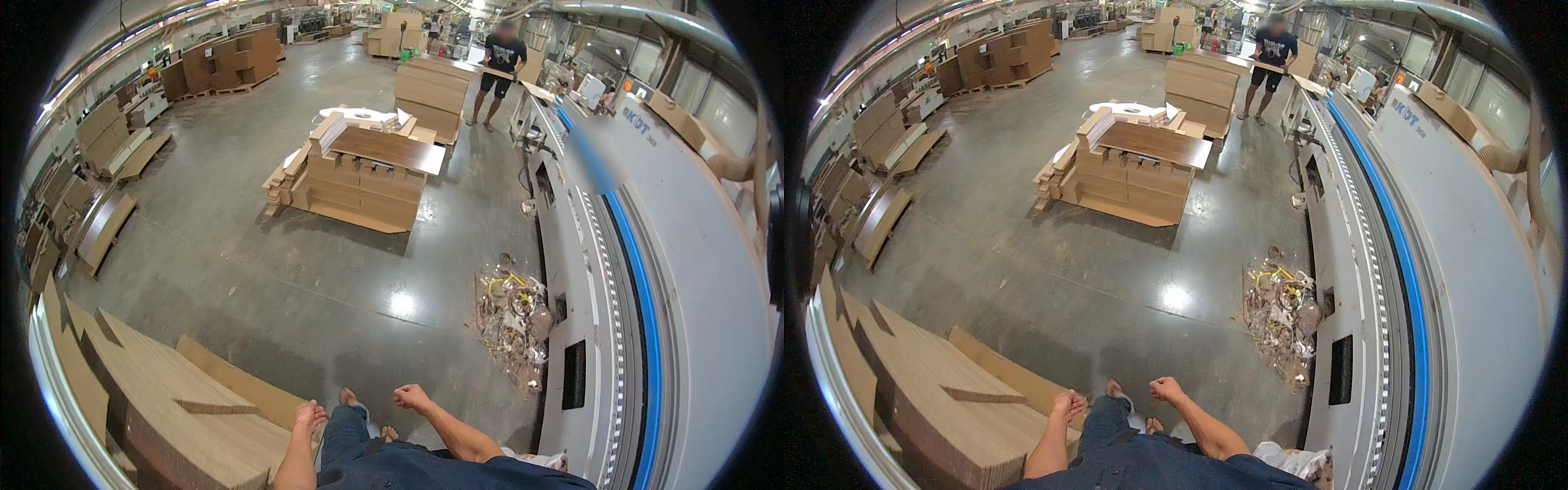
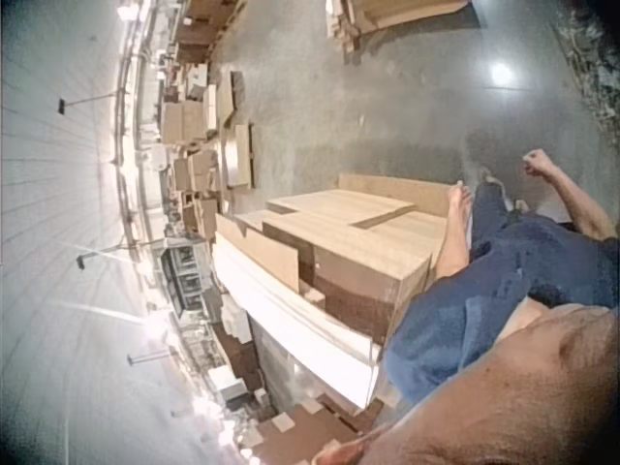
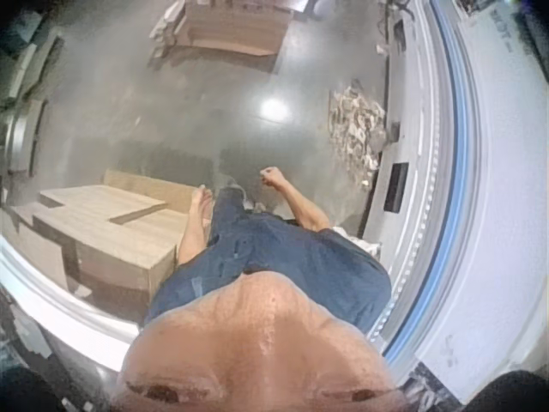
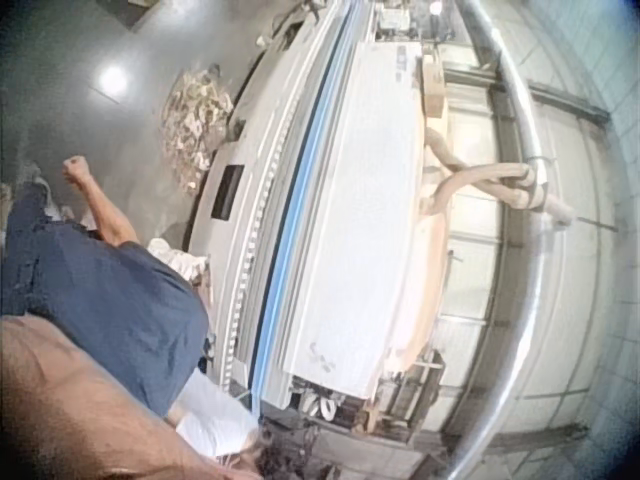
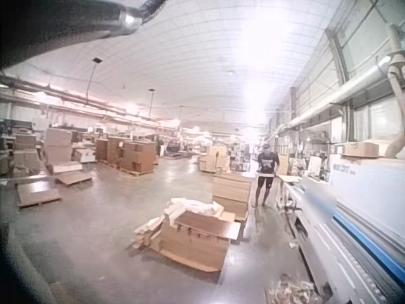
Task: The person walks through a workshop, picks up a curved wooden piece, and places it on a rotating machine. They apply tape to the piece, then place another wooden ring on top. Finally, they use a yellow tool to adjust the machine.
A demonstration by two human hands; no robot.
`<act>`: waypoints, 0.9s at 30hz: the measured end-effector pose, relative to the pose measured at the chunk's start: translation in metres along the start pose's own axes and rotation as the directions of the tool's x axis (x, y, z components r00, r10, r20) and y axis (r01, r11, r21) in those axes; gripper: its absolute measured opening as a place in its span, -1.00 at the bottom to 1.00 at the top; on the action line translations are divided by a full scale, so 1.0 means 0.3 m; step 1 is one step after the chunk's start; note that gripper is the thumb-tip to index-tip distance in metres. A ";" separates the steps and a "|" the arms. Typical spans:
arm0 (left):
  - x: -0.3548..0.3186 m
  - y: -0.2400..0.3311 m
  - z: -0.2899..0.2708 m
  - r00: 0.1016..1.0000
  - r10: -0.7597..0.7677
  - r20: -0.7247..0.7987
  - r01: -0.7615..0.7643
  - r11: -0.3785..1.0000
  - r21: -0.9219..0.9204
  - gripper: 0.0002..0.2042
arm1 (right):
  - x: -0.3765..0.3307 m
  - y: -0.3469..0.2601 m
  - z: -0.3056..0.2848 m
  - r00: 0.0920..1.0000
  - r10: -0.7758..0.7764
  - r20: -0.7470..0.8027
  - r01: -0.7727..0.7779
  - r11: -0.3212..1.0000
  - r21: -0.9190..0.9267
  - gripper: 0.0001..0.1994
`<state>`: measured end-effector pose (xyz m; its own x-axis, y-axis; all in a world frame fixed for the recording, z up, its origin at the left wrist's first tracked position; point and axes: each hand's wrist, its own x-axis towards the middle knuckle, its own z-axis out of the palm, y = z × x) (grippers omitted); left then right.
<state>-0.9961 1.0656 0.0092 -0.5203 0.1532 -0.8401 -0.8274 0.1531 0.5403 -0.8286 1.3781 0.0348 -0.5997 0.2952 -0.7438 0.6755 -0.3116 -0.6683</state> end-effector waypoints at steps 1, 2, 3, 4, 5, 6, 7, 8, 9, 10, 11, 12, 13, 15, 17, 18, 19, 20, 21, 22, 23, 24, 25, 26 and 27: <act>0.063 0.041 -0.011 0.999 -0.028 -0.017 0.028 1.000 0.010 -0.76 | 0.052 -0.059 -0.006 1.000 -0.004 0.016 0.004 1.000 -0.002 -0.73; 0.121 0.050 0.004 0.997 -0.074 -0.029 0.074 0.997 0.002 -0.76 | 0.079 -0.107 -0.052 1.000 -0.003 0.011 0.003 1.000 0.005 -0.73; 0.185 0.090 -0.016 0.993 -0.108 -0.050 0.108 0.994 0.002 -0.77 | 0.125 -0.166 -0.076 1.000 -0.011 0.016 0.011 1.000 0.023 -0.73; 0.247 0.132 -0.043 0.987 -0.142 -0.071 0.142 0.990 0.000 -0.78 | 0.173 -0.227 -0.097 1.000 -0.019 0.021 0.018 0.999 0.041 -0.73; 0.326 0.141 -0.068 0.982 -0.174 -0.072 0.170 0.983 -0.063 -0.78 | 0.229 -0.258 -0.133 1.000 0.023 -0.017 -0.022 1.000 0.020 -0.71; 0.389 0.183 -0.105 0.979 -0.188 -0.080 0.180 0.979 -0.094 -0.78 | 0.277 -0.314 -0.158 0.997 0.046 -0.067 -0.045 0.999 0.021 -0.71; 0.439 0.236 -0.161 0.975 -0.202 -0.097 0.190 0.975 -0.117 -0.78 | 0.323 -0.355 -0.168 0.991 0.073 -0.109 -0.070 0.997 0.033 -0.71; 0.505 0.329 -0.180 0.973 -0.206 -0.103 0.189 0.970 -0.152 -0.78 | 0.371 -0.405 -0.183 0.981 0.099 -0.170 -0.083 0.992 0.098 -0.71; 0.520 0.409 -0.167 0.965 -0.206 -0.161 0.180 0.970 -0.163 -0.81 | 0.397 -0.404 -0.219 0.962 0.142 -0.234 -0.103 0.980 0.171 -0.71; 0.570 0.494 -0.158 0.963 -0.214 -0.161 0.185 0.966 -0.179 -0.81 | 0.409 -0.428 -0.262 0.949 0.194 -0.247 -0.127 0.957 0.261 -0.73; 0.624 0.600 -0.192 0.961 -0.219 -0.171 0.185 0.964 -0.192 -0.81 | 0.440 -0.458 -0.268 0.938 0.245 -0.245 -0.149 0.924 0.353 -0.75; 0.675 0.705 -0.227 0.958 -0.222 -0.183 0.184 0.962 -0.204 -0.80 | 0.484 -0.471 -0.259 0.919 0.298 -0.256 -0.203 0.918 0.341 -0.77; 0.725 0.818 -0.218 0.963 -0.227 -0.145 0.191 0.954 -0.231 -0.78 | 0.521 -0.513 -0.277 0.896 0.342 -0.283 -0.250 0.915 0.317 -0.78; 0.836 1.031 -0.252 0.976 -0.169 -0.135 0.131 0.958 -0.254 -0.78 | 0.620 -0.641 -0.243 0.875 0.379 -0.302 -0.296 0.912 0.285 -0.80; 0.963 1.231 -0.276 0.988 -0.087 -0.131 0.049 0.963 -0.265 -0.77 | 0.717 -0.784 -0.165 0.878 0.371 -0.303 -0.297 0.918 0.264 -0.80; 1.028 1.337 -0.290 0.991 -0.038 -0.127 0.001 0.960 -0.279 -0.76 | 0.782 -0.858 -0.117 0.900 0.344 -0.268 -0.275 0.924 0.266 -0.79; 1.104 1.446 -0.282 0.994 0.017 -0.110 -0.048 0.956 -0.290 -0.75 | 0.857 -0.943 -0.071 0.921 0.315 -0.229 -0.253 0.931 0.264 -0.77; 1.158 1.541 -0.296 0.991 0.078 -0.108 -0.105 0.958 -0.268 -0.74 | 0.937 -1.005 -0.014 0.935 0.309 -0.176 -0.260 0.932 0.252 -0.76; 1.161 1.641 -0.302 0.981 0.185 -0.067 -0.193 0.969 -0.153 -0.73 | 0.999 -1.065 0.019 0.945 0.288 -0.155 -0.255 0.945 0.204 -0.75; 1.207 1.735 -0.323 0.961 0.272 -0.059 -0.276 0.957 -0.089 -0.71 | 1.100 -1.146 0.075 0.956 0.263 -0.128 -0.245 0.959 0.143 -0.74; 1.199 1.872 -0.280 0.967 0.230 -0.112 -0.237 0.970 -0.055 -0.72 | 1.185 -1.198 0.132 0.964 0.241 -0.114 -0.228 0.967 0.117 -0.73; 1.189 1.979 -0.212 0.969 0.197 -0.150 -0.204 0.979 -0.030 -0.73 | 1.246 -1.265 0.157 0.962 0.236 -0.136 -0.236 0.972 0.014 -0.73; 1.230 2.044 -0.252 0.964 0.206 -0.171 -0.216 0.976 -0.038 -0.74 | 1.333 -1.373 0.226 0.971 0.205 -0.127 -0.218 0.971 -0.100 -0.73; 1.288 2.095 -0.311 0.957 0.213 -0.196 -0.225 0.973 -0.043 -0.75 | 1.422 -1.488 0.317 0.978 0.176 -0.109 -0.196 0.958 -0.210 -0.72; 1.329 2.137 -0.341 0.957 0.208 -0.202 -0.220 0.975 -0.039 -0.76 | 1.477 -1.622 0.373 0.969 0.232 -0.090 -0.248 0.930 -0.272 -0.77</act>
<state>-1.7556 1.1249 0.0158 -0.7129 -0.0190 -0.7010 -0.7001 0.0771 0.7099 -1.4709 1.5594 0.0289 -0.3858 0.2946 -0.8743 0.8935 -0.1168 -0.4337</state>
